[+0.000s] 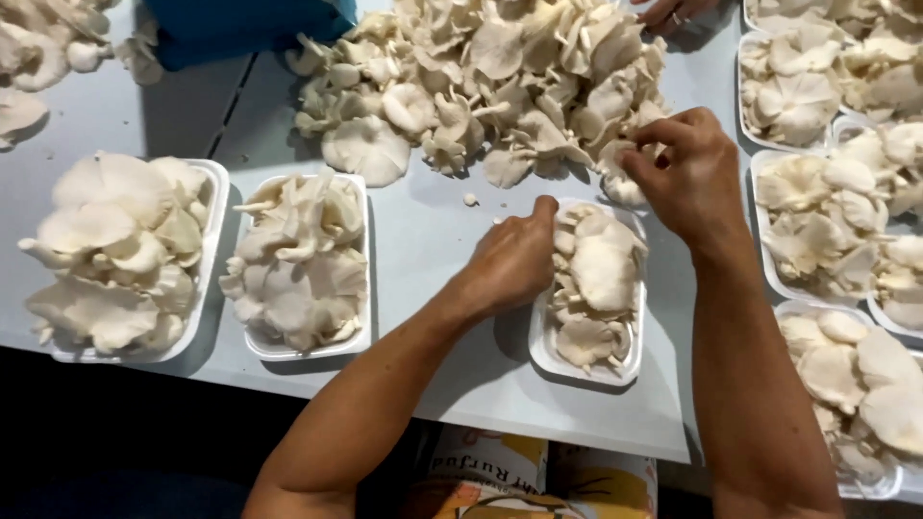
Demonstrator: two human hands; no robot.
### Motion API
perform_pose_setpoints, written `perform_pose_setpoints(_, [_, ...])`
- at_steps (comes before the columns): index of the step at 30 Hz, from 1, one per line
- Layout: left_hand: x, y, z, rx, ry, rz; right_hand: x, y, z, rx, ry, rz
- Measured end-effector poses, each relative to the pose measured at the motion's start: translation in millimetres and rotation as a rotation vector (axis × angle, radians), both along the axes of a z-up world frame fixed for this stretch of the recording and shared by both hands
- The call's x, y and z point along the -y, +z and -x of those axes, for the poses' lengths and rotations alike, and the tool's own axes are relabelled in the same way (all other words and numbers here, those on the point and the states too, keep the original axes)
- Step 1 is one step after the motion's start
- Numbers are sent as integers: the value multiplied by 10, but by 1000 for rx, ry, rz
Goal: Sorting and packing oyster mushrooms from a large pile into individual styrofoam trays.
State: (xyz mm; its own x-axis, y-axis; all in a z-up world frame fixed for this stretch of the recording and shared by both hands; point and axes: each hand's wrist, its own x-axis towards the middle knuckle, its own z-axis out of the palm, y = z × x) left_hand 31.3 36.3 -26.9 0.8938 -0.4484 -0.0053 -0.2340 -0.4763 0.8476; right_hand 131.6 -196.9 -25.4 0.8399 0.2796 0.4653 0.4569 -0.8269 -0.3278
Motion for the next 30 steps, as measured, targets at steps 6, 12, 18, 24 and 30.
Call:
perform_pose_setpoints(6, [13,-92,-16,15,-2,-53,222,403,944,-14,-35,-237])
perform_pose_setpoints(12, [115,-193,-93,312,284,-283,174,269,1538,-599,-266,-707])
perform_pose_setpoints(18, [159,-139,-115,472,-49,191,369,-325,1373,-604,-69,-874])
perform_pose_setpoints(24, [153,-10,-30,269,-195,56,134,-287,1403,-573,-63,-985])
perform_pose_setpoints(30, [167,-67,-44,235,-183,2,34,-379,1427,-225,-165,-555])
